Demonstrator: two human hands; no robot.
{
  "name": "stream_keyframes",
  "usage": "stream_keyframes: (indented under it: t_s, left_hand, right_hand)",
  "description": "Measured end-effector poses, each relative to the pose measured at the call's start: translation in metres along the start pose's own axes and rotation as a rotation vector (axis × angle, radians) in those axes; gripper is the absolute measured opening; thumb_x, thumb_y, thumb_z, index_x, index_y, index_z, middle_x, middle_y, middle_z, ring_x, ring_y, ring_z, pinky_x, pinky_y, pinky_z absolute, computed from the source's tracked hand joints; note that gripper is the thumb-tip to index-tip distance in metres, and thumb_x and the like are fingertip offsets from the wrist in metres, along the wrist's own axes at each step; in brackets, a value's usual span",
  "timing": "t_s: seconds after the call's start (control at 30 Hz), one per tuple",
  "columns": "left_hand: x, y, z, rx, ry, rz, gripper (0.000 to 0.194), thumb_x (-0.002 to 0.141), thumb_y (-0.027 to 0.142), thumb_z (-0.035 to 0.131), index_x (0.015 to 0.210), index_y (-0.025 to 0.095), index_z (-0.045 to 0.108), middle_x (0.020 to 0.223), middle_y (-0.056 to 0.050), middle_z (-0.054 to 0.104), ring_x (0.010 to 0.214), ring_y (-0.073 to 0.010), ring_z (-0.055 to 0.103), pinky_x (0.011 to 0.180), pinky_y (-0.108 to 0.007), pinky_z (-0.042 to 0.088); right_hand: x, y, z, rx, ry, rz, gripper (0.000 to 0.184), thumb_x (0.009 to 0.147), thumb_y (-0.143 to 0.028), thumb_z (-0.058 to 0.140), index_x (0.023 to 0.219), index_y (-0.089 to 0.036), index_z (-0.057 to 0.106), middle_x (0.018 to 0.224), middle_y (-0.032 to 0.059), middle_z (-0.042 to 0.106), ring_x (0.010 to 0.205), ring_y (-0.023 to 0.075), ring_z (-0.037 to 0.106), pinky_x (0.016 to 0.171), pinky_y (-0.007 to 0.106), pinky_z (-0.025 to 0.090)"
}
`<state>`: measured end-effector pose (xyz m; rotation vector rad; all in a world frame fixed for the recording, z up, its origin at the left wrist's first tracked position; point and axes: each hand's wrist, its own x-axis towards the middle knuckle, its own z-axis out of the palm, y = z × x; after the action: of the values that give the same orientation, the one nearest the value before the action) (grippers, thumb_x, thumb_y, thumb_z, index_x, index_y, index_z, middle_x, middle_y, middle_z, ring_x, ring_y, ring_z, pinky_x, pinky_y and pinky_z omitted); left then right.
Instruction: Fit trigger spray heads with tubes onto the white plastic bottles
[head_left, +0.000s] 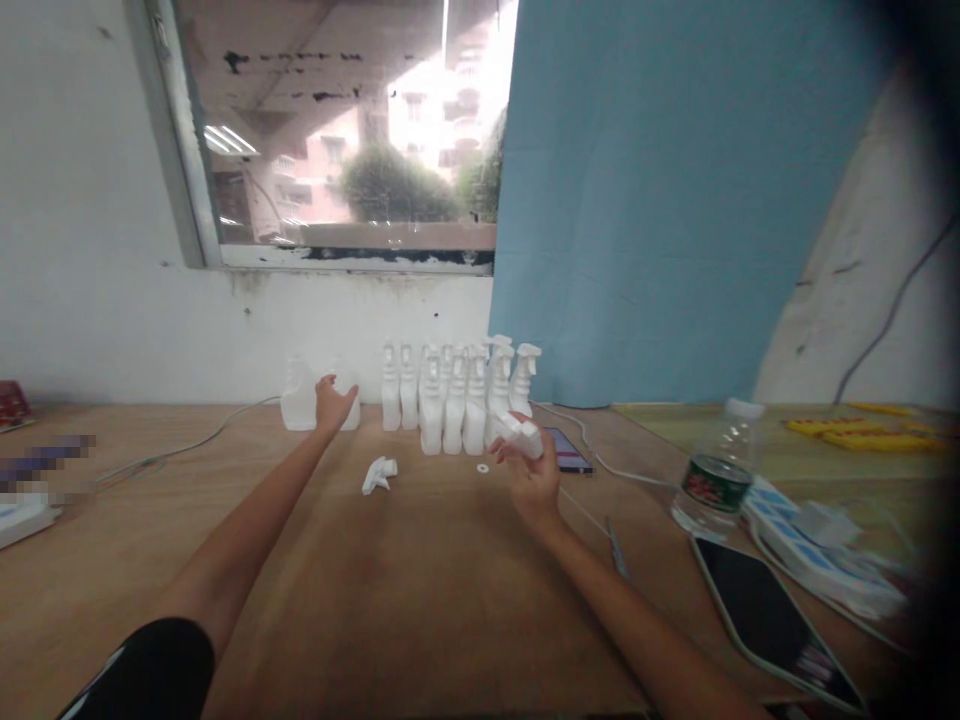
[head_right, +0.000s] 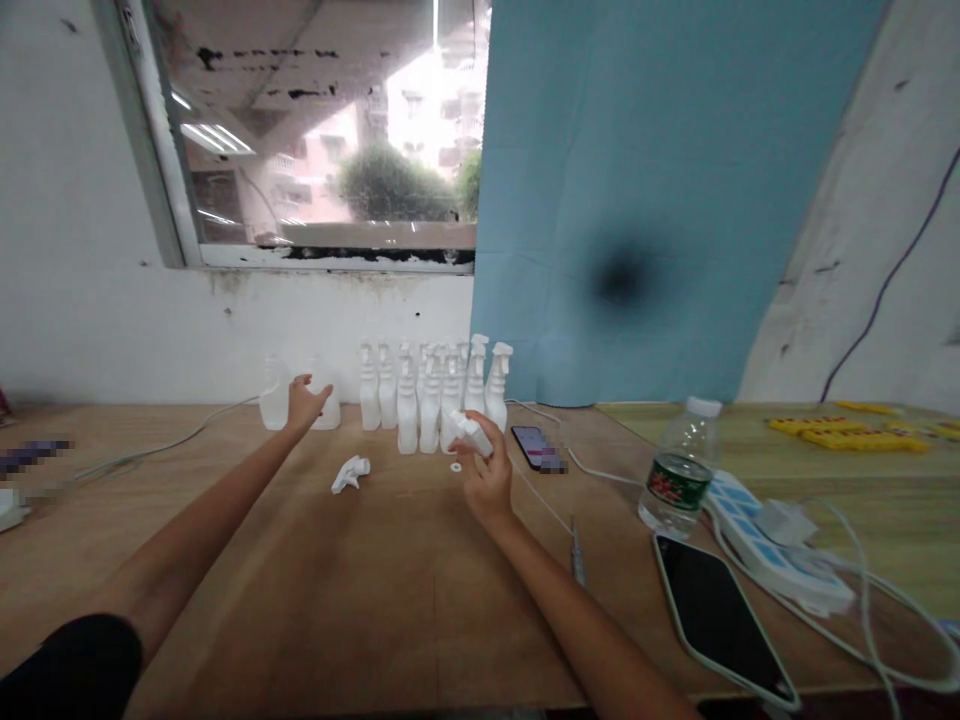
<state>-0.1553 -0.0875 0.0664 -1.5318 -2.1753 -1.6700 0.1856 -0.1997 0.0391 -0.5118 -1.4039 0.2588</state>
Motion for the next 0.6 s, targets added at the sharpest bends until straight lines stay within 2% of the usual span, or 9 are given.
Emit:
stream_keyframes:
  t_s: [0.07,0.13,0.2,0.3,0.37,0.43,0.53,0.6]
  left_hand:
    - [0.011,-0.001,0.006,0.057,0.033,-0.044,0.071,0.078,0.044,0.063,0.135,0.014,0.034,0.138,-0.021,0.039,0.113,-0.0304,0.056,0.082,-0.040,0.053]
    - [0.015,-0.003,0.014,0.091,0.035,-0.086,0.082,0.074,0.046,0.067,0.138,0.012,0.030,0.141,-0.023,0.034,0.118,-0.0365,0.052,0.090,-0.046,0.048]
    - [0.014,-0.005,0.024,0.131,0.022,-0.116,0.088,0.071,0.047,0.069,0.141,0.013,0.027,0.140,-0.024,0.036,0.117,-0.0399,0.052,0.092,-0.049,0.046]
    - [0.009,-0.006,0.037,0.254,0.021,-0.113,0.091,0.073,0.047,0.067,0.143,0.012,0.021,0.135,-0.026,0.040,0.111,-0.0397,0.056,0.088,-0.048,0.047]
    - [0.006,-0.007,0.041,0.342,0.045,-0.067,0.085,0.077,0.046,0.064,0.142,0.010,0.023,0.131,-0.027,0.043,0.105,-0.0381,0.059,0.083,-0.046,0.049]
    - [0.003,-0.007,0.042,0.383,0.066,-0.010,0.071,0.079,0.044,0.062,0.135,0.009,0.035,0.127,-0.026,0.046,0.103,-0.0367,0.059,0.081,-0.045,0.049]
    - [-0.005,-0.009,0.032,0.412,0.071,0.081,0.050,0.078,0.041,0.064,0.118,0.014,0.052,0.122,-0.019,0.050,0.111,-0.0348,0.054,0.088,-0.044,0.045]
    - [-0.015,-0.012,0.020,0.416,0.105,0.191,0.045,0.078,0.040,0.065,0.115,0.017,0.054,0.123,-0.016,0.051,0.116,-0.0348,0.049,0.093,-0.046,0.042]
  right_hand:
    - [0.002,-0.001,-0.001,0.128,0.046,0.120,0.022,0.089,-0.032,0.055,0.109,-0.023,0.052,0.072,-0.0005,0.064,0.060,0.0141,0.060,0.057,0.028,0.050]
    - [0.006,-0.001,-0.004,0.201,0.084,0.202,0.022,0.090,-0.037,0.054,0.105,-0.021,0.051,0.059,-0.0043,0.059,0.048,0.0118,0.055,0.049,0.024,0.046]
    - [0.011,0.000,-0.009,0.223,0.105,0.269,0.026,0.089,-0.042,0.055,0.103,-0.020,0.050,0.053,-0.0057,0.056,0.043,0.0110,0.052,0.043,0.022,0.042]
    - [0.017,0.006,-0.016,0.224,0.124,0.340,0.029,0.086,-0.045,0.058,0.096,-0.019,0.051,0.048,-0.0067,0.054,0.038,0.0104,0.049,0.039,0.020,0.039]
    - [0.019,0.013,-0.018,0.240,0.143,0.377,0.030,0.085,-0.046,0.059,0.092,-0.019,0.050,0.050,-0.0059,0.056,0.037,0.0100,0.049,0.038,0.020,0.039]
    - [0.020,0.019,-0.019,0.290,0.156,0.417,0.031,0.082,-0.047,0.061,0.092,-0.019,0.051,0.060,-0.0030,0.062,0.037,0.0092,0.050,0.036,0.020,0.038]
    - [0.021,0.027,-0.019,0.385,0.151,0.499,0.034,0.078,-0.048,0.065,0.092,-0.020,0.050,0.076,0.0008,0.068,0.036,0.0086,0.051,0.032,0.020,0.037]
    - [0.023,0.029,-0.020,0.439,0.144,0.556,0.035,0.077,-0.049,0.066,0.091,-0.021,0.050,0.078,0.0009,0.068,0.036,0.0089,0.051,0.031,0.019,0.036]
